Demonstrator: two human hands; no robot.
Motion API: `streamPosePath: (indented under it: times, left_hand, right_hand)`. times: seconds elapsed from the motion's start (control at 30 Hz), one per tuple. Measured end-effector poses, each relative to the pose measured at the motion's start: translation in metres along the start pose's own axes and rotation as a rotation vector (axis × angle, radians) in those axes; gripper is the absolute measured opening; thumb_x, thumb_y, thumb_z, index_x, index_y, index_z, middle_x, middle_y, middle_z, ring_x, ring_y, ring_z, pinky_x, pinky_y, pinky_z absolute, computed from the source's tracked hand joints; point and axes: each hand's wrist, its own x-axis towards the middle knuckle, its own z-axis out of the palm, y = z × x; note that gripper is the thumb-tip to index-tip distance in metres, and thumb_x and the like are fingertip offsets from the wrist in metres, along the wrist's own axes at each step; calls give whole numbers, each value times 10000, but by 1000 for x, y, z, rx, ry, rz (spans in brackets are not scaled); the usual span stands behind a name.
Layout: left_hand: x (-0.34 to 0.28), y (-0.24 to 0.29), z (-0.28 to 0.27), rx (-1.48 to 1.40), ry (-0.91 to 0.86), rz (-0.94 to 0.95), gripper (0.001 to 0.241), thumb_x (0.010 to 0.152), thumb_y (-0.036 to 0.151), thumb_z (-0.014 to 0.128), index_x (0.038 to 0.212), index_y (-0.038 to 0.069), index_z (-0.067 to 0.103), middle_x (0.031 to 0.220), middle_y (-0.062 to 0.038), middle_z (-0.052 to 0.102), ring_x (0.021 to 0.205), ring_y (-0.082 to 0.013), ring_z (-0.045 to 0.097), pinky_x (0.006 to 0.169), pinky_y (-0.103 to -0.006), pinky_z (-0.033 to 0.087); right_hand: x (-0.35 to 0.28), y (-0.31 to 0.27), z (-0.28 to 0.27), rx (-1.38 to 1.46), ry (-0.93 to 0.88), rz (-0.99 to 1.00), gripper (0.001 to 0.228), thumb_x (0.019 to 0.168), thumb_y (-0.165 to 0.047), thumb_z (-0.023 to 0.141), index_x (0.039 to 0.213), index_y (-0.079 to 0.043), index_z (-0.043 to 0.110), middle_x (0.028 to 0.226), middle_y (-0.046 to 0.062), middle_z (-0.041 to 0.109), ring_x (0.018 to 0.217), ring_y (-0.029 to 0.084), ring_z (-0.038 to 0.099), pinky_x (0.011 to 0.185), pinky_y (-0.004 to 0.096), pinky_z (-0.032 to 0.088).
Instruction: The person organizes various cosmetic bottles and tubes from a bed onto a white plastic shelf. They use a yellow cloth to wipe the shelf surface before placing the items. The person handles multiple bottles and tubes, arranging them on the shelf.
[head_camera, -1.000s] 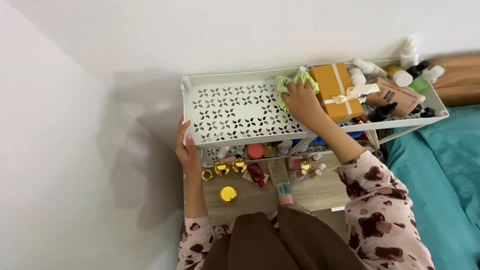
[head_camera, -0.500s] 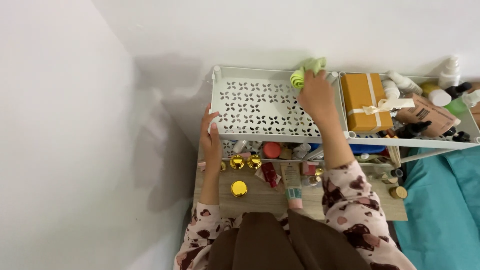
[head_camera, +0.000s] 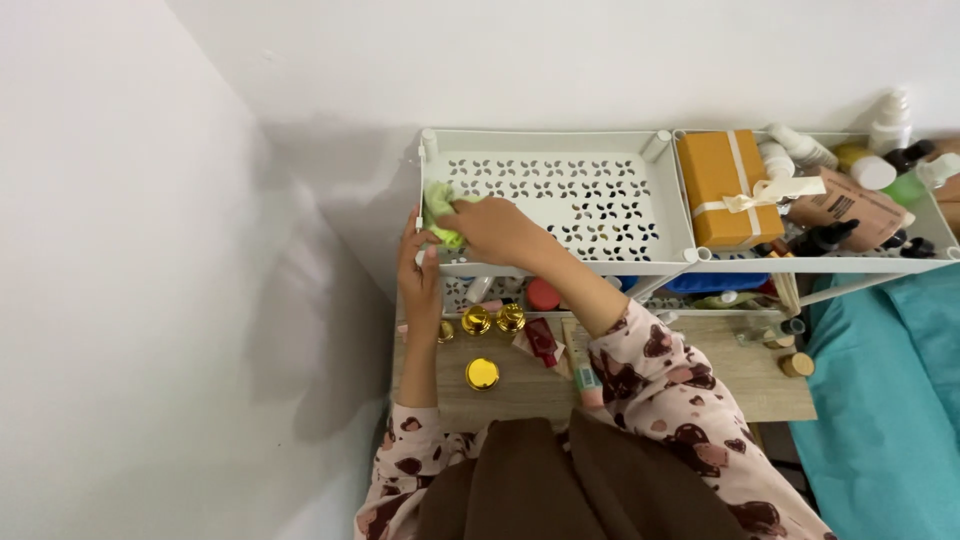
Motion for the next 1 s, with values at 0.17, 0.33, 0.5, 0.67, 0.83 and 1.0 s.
streamPosePath:
  times: [0.17,0.33,0.5,0.67,0.83,1.0]
  left_hand:
    - [3,14,4,15,16,19,424,1096,455,519,1229,71,638,1593,-156,502,1437,-308,496,1181,-430,394]
    - [3,13,6,-18,25,37,462,1084,484,545,1264,71,649,1583,-165,505,1416,-306,514,1176,-434,406]
    - [3,11,8,-58,35,46,490,1087,517,542,1261,71,642,1593,-172,490,1454,-307,487,1192,-439,397]
    - [0,17,13,-45,48,22,557,1080,586,495,1255,76,634,1593,-174,488,1462,-309,486,1201,-445,392]
    - [1,11,15,-43,80,61,639,1065,651,460,1290,72,614,1598,-181,473,1475,-316,473,1218,-454,378]
    - [0,13,15,-60,80,61,683,1063,663,430,1313,50,595,1601,-192,460,1464,-318,476,1207,-454,393]
  right_hand:
    - [-48,34,-15,220,-126,-38,588,808,-33,636,1382,-155,601,1093,132,725,879,306,731,798,404,572]
    - [-105,106,-19,925,213,159,527,916,-43,603,1439,-72,551,1150,90,693,965,230,664,821,353,564]
    - [-153,115,-25,-77,-20,604,476,902,-64,552,1342,-199,674,997,114,759,839,264,734,714,425,571]
    - [-130,84,-15,66,43,364,528,768,-68,577,1257,-214,713,951,124,780,805,297,741,748,428,572]
    - [-73,42,-5,229,94,161,504,752,-58,568,1226,-165,702,955,128,770,806,306,744,738,421,578]
    - [-37,-7,-1,283,146,-74,446,696,-30,573,1117,-110,697,878,134,725,847,351,703,694,489,515]
